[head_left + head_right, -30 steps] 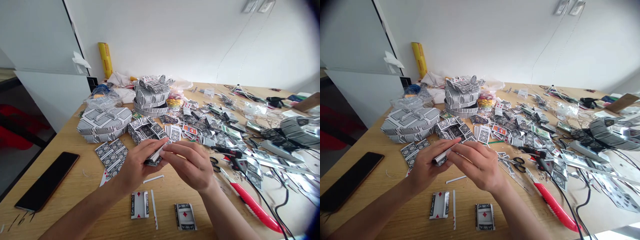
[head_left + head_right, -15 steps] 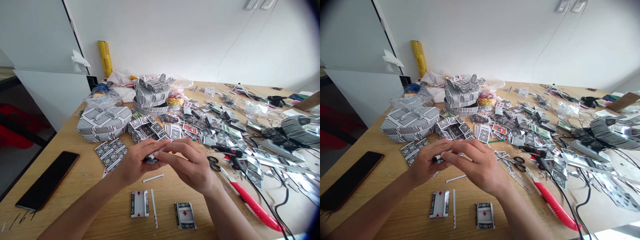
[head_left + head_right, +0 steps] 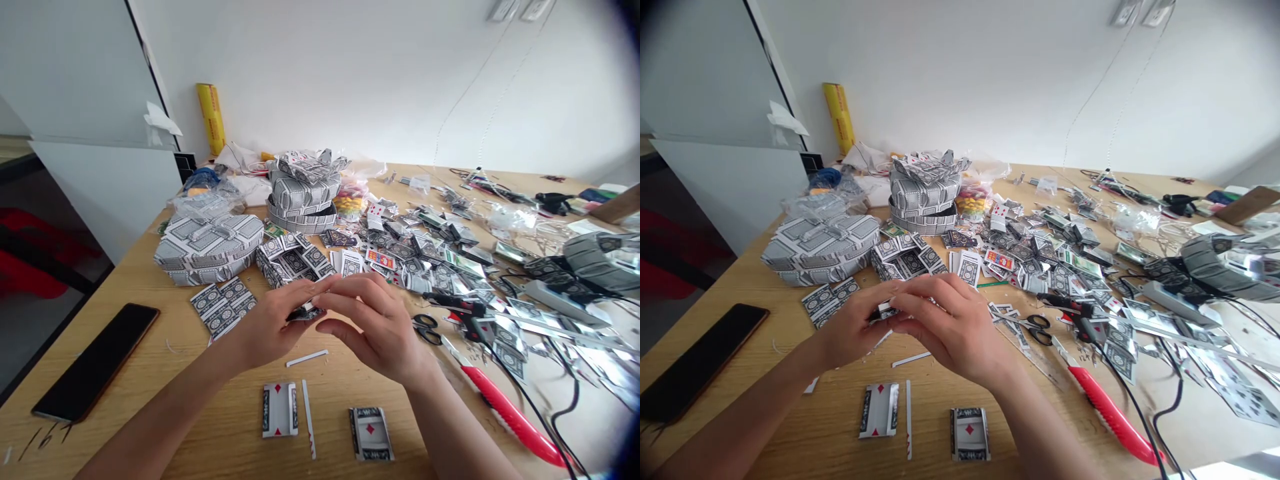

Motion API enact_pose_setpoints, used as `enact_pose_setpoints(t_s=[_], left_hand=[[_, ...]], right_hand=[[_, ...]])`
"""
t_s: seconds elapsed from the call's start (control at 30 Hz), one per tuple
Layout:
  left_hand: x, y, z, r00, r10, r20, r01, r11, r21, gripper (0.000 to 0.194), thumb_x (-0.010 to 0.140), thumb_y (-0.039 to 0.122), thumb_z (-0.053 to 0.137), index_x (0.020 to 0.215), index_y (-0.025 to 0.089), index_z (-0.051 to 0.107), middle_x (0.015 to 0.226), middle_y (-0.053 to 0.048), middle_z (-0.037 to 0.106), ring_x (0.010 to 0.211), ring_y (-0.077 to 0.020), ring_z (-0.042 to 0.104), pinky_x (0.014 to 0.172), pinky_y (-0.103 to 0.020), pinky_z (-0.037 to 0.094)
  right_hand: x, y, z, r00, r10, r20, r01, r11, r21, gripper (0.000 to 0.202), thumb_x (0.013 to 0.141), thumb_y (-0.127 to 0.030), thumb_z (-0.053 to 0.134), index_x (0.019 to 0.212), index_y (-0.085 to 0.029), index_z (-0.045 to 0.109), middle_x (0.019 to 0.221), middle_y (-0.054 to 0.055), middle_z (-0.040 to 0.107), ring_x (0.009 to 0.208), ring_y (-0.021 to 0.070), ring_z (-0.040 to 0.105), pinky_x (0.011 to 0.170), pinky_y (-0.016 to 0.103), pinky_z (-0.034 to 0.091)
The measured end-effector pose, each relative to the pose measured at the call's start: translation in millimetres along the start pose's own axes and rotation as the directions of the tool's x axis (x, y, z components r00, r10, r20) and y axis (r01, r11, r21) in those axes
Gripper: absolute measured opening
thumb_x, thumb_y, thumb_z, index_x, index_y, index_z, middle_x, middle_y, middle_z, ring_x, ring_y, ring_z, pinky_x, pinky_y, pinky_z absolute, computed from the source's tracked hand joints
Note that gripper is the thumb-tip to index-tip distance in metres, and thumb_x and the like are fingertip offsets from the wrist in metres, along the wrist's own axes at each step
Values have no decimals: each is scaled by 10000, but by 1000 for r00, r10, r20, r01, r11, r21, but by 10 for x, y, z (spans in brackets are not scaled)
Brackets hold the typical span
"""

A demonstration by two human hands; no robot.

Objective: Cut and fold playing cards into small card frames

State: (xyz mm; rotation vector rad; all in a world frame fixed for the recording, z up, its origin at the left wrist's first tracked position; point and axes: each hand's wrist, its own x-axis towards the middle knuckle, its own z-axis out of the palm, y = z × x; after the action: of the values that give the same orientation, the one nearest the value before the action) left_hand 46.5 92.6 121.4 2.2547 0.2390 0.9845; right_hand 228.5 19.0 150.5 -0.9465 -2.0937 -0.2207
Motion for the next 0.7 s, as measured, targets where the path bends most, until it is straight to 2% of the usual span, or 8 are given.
enact_pose_setpoints(t_s=[0.13, 0.27, 0.4, 0.57, 0.7], left_hand=[[6, -2, 5, 999, -8, 46, 9, 1000, -13, 554, 871, 25, 504, 1380, 245, 499, 1235, -70, 666, 1109, -187, 640, 938, -317, 525], [28, -7, 21, 1000, -18, 10, 18, 998, -55, 341, 887, 78, 552, 1194, 203, 631, 1066, -57, 701, 991, -166, 660, 881, -279, 530], [52, 33, 19, 1000, -16, 15, 17, 999, -47, 159, 923, 171, 552, 1036, 182, 663, 895, -36, 687, 895, -162, 663, 818, -262, 538], [51, 98, 9, 996, 0, 85, 4, 999, -42, 207, 961, 242, 501, 1078, 177, 660, 960, -68, 672, 875, -166, 649, 778, -261, 537], [35, 85, -5, 993, -30, 111, 41, 994, -102, 280, 955, 243, 521, 1204, 224, 650, 982, -63, 675, 892, -170, 654, 785, -267, 539]], right_hand=[[6, -37, 26, 999, -4, -45, 2, 1000, -29, 197, 901, -244, 655, 1084, -186, 611, 980, 43, 688, 950, 160, 610, 819, 309, 513], [4, -45, 27, 998, -19, -52, 15, 997, -80, 89, 932, -226, 602, 1009, -194, 633, 931, 41, 700, 892, 165, 618, 782, 316, 516], [0, -49, 3, 997, -13, -82, 10, 999, -39, 76, 915, -205, 624, 988, -192, 639, 903, 41, 709, 833, 161, 638, 730, 316, 520], [12, -74, -13, 993, 65, -101, -56, 994, 93, 89, 846, -163, 708, 914, -189, 657, 837, 19, 706, 758, 137, 659, 673, 291, 514], [30, -61, -31, 985, 90, -146, -83, 995, 58, 104, 827, -142, 724, 859, -209, 652, 764, -9, 687, 684, 121, 631, 623, 273, 495]])
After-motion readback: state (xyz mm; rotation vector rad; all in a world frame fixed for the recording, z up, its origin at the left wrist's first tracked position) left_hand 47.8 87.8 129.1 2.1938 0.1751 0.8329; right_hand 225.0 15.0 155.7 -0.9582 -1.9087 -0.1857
